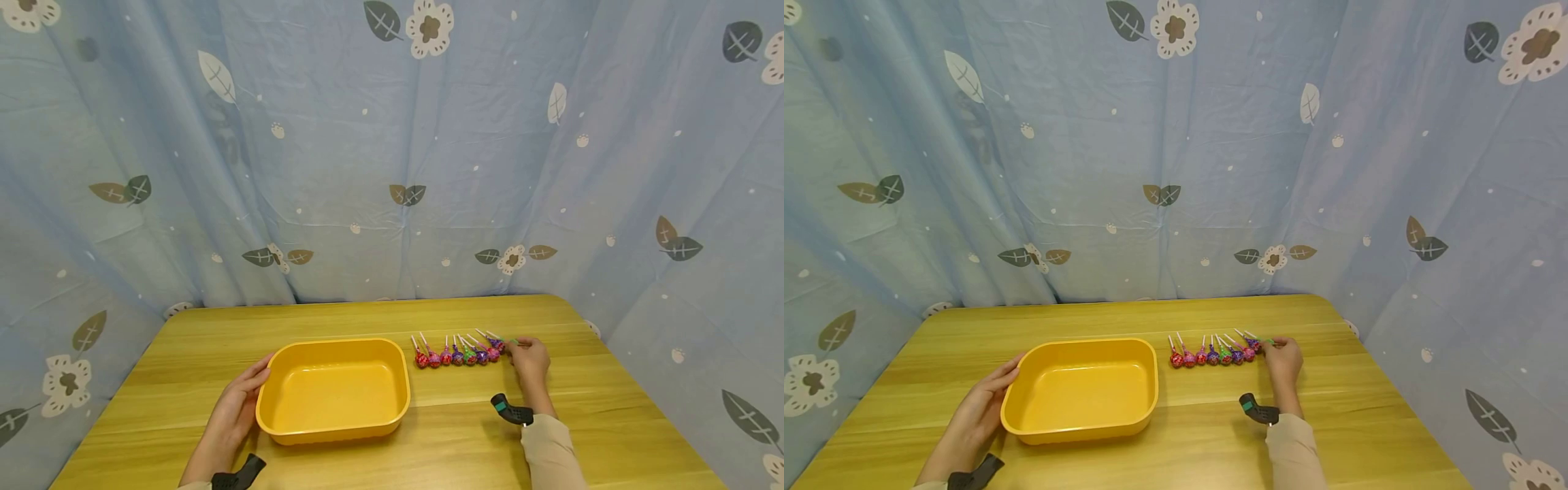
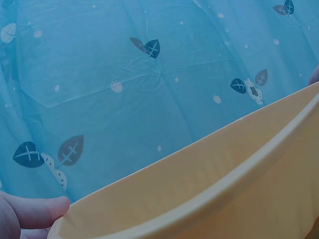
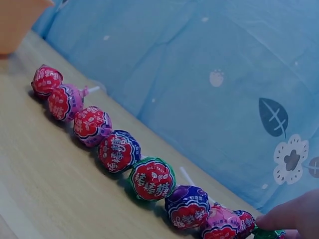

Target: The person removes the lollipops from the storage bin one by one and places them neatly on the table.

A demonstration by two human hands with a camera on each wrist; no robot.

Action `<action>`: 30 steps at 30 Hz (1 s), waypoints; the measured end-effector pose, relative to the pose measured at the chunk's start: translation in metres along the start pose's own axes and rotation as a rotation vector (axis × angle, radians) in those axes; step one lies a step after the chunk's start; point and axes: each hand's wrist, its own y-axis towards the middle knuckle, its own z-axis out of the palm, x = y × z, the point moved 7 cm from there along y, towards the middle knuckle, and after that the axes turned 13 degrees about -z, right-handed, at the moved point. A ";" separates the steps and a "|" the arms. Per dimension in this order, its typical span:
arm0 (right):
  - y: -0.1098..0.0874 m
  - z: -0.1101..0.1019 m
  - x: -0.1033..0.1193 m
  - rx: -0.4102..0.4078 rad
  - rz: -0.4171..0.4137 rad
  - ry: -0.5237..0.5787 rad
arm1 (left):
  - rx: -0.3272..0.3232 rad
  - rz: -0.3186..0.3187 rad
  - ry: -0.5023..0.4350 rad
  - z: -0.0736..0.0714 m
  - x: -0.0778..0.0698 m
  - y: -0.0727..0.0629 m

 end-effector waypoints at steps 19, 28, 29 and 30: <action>0.000 -0.003 0.000 -0.003 -0.046 -0.069 | 0.034 0.032 0.012 0.002 0.000 0.001; -0.006 -0.007 0.002 -0.002 -0.047 -0.108 | -0.089 -0.017 0.090 0.000 -0.003 -0.002; -0.007 -0.008 0.005 -0.001 -0.049 -0.114 | -0.111 -0.016 0.118 -0.001 -0.005 -0.004; -0.007 -0.010 0.007 0.000 -0.052 -0.120 | -0.130 -0.013 0.148 -0.001 -0.008 -0.007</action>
